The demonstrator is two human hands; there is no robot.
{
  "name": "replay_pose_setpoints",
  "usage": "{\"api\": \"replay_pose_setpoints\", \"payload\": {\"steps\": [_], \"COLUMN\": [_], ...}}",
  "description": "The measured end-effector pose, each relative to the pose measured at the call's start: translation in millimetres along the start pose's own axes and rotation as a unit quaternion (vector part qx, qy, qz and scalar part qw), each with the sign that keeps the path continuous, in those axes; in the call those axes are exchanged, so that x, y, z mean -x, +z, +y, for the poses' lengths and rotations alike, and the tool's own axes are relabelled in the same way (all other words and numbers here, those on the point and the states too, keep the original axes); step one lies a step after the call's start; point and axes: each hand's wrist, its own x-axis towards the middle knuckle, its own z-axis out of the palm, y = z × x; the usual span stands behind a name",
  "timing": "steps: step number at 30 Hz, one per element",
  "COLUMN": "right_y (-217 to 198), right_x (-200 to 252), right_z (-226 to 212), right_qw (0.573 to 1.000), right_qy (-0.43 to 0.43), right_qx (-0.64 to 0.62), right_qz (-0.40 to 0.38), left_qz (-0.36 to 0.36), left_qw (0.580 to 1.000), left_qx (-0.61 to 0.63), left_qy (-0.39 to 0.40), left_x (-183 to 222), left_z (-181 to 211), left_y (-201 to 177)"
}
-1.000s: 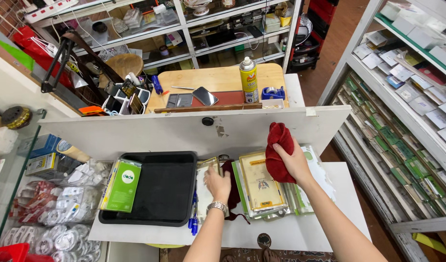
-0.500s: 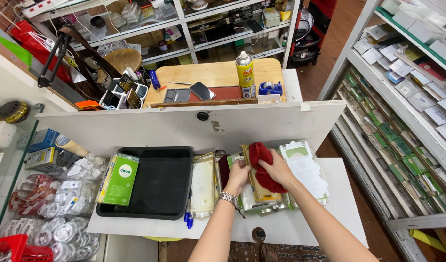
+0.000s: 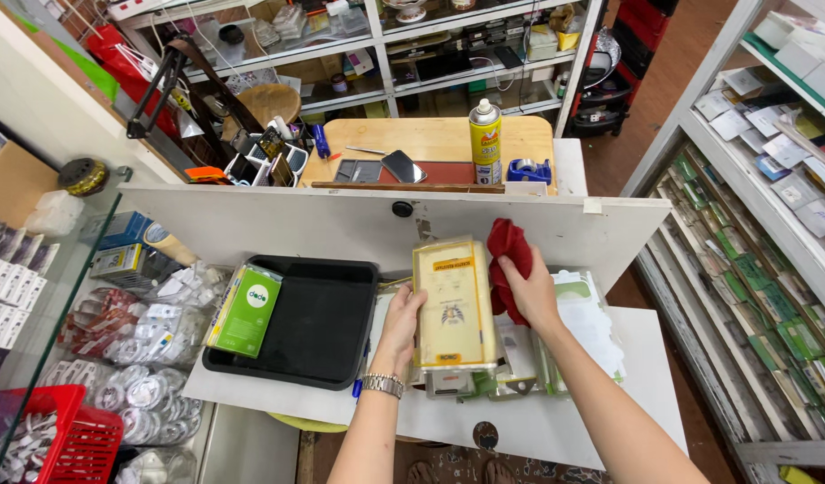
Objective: The person wipes the surface of several small rectangular packages with a red cloth, then uses a blue marker to write on the plastic packaging. The person handles the packages one at a time, placing them into a black tray after labeling.
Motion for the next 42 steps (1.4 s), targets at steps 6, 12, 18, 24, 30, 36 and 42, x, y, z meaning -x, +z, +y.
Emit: {"api": "replay_pose_setpoints", "payload": {"steps": [6, 12, 18, 24, 30, 36, 42], "right_y": [61.7, 76.6, 36.6, 64.1, 76.1, 98.0, 83.0], "right_x": [7.0, 33.9, 17.3, 38.7, 26.7, 39.5, 41.5], "right_z": [-0.7, 8.9, -1.9, 7.2, 39.9, 61.9, 83.1], "right_qw": [0.988, 0.979, 0.974, 0.969, 0.866, 0.818, 0.792], "right_qy": [-0.072, -0.113, 0.104, 0.003, 0.281, 0.356, 0.389], "right_qx": [-0.103, -0.114, -0.200, -0.092, -0.338, -0.380, -0.375], "right_qz": [-0.088, -0.124, -0.013, -0.231, -0.238, -0.246, -0.284], "left_qz": [0.087, 0.178, 0.176, 0.231, 0.049, -0.004, 0.003], "left_qw": [0.995, 0.980, 0.982, 0.972, 0.990, 0.991, 0.980], "left_qx": [-0.003, 0.062, 0.069, -0.009, 0.126, 0.119, 0.187], "left_qy": [0.046, 0.064, 0.015, 0.032, -0.047, -0.063, 0.068], "left_x": [10.2, 18.0, 22.2, 11.2, 15.1, 24.2, 20.2], "left_z": [0.7, -1.5, -0.7, 0.9, 32.8, 28.4, 25.7], "left_y": [-2.8, -17.2, -39.5, -25.5, -40.3, -23.6, -36.4]}}
